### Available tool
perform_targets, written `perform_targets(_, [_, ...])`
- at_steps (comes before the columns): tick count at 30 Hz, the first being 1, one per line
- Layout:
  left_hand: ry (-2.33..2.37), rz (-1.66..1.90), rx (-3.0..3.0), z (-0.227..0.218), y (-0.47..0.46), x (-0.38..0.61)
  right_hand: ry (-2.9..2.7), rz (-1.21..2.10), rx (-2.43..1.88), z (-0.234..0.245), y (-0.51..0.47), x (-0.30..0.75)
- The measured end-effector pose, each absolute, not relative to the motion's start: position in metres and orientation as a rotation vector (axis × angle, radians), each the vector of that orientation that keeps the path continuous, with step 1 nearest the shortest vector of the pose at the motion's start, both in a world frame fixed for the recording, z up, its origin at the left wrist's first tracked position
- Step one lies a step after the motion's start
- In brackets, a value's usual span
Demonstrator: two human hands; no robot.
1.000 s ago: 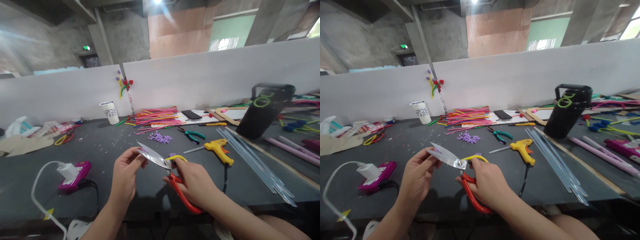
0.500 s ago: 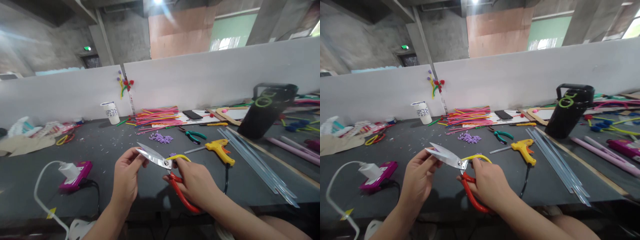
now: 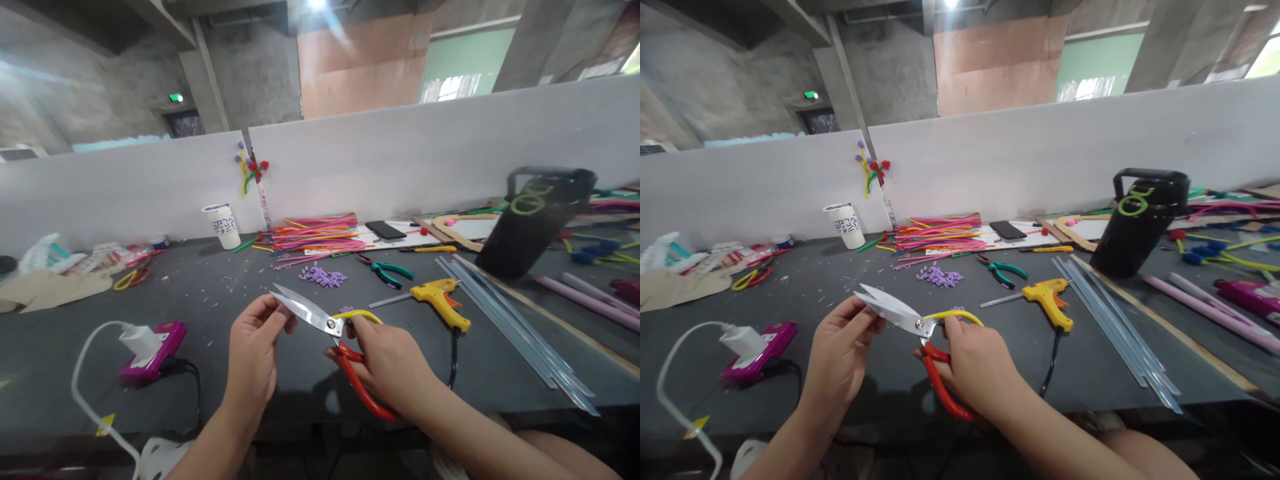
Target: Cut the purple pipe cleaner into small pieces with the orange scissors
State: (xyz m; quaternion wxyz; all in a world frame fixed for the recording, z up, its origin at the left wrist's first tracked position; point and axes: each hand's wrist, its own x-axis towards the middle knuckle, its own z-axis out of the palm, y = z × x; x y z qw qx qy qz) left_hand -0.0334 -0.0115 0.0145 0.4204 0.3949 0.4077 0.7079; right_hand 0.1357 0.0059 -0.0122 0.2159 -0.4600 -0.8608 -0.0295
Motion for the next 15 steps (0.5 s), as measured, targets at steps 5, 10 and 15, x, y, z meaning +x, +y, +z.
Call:
perform_targets(5, [1.058, 1.784, 1.035, 0.0132, -0.013, -0.0359, -2.383, -0.104, -1.274, -0.0125, 0.006, 0.1346])
perform_targets(10, [1.1, 1.792, 1.084, 0.0126, -0.0129, -0.0384, -2.375, -0.066, -1.281, -0.0119, 0.008, 0.1351])
perform_targets(15, [1.096, 1.809, 1.065, 0.0133, -0.0118, -0.0393, -2.352, -0.071, -1.279, -0.0138, 0.0109, 0.1368])
